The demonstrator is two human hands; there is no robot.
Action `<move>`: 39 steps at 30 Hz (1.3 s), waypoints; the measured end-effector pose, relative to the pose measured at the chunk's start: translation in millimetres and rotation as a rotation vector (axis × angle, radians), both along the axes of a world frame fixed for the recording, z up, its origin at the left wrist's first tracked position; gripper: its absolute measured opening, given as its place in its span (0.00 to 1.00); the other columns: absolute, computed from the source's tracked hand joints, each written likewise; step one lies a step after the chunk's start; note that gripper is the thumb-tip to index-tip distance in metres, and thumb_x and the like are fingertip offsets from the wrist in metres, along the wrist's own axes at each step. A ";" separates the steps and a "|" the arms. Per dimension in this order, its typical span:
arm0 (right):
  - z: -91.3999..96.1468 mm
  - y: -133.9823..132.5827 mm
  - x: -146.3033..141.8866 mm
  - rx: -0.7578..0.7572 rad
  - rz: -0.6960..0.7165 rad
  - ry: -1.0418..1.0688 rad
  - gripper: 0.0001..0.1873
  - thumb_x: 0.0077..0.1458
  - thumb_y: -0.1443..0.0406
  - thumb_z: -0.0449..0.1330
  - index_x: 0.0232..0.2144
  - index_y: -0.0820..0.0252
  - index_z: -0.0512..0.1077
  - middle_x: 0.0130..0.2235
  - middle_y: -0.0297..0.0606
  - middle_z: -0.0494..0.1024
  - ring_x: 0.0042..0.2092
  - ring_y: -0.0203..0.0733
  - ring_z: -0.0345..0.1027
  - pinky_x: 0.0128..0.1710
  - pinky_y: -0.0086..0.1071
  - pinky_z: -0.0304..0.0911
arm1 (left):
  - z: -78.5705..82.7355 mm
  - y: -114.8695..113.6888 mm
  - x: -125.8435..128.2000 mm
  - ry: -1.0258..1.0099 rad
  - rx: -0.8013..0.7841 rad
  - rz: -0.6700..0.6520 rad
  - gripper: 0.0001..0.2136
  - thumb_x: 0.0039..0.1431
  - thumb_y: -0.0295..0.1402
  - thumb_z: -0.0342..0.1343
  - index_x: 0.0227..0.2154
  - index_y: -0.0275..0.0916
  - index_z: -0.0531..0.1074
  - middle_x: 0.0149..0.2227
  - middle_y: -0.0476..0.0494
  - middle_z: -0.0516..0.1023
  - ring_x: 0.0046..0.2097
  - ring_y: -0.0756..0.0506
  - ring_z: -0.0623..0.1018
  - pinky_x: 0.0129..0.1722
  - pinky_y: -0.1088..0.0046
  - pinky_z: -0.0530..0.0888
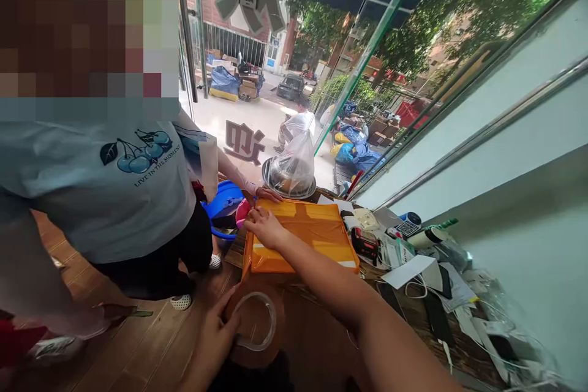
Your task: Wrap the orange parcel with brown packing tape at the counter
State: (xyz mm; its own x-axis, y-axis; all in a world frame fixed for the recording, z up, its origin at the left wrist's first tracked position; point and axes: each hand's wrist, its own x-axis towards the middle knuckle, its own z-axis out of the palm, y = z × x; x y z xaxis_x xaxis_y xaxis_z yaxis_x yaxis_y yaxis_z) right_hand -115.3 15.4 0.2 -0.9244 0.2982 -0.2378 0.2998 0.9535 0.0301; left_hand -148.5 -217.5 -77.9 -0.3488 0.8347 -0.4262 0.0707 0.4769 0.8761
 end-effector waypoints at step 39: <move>9.8 -15.7 4.2 -0.052 -0.017 0.239 0.16 0.59 0.75 0.50 0.46 0.60 0.72 0.56 0.49 0.67 0.56 0.56 0.58 0.51 0.53 0.62 | 26.0 1.1 42.0 0.347 0.166 0.093 0.32 0.47 0.33 0.50 0.60 0.38 0.64 0.62 0.41 0.66 0.64 0.38 0.62 0.63 0.56 0.60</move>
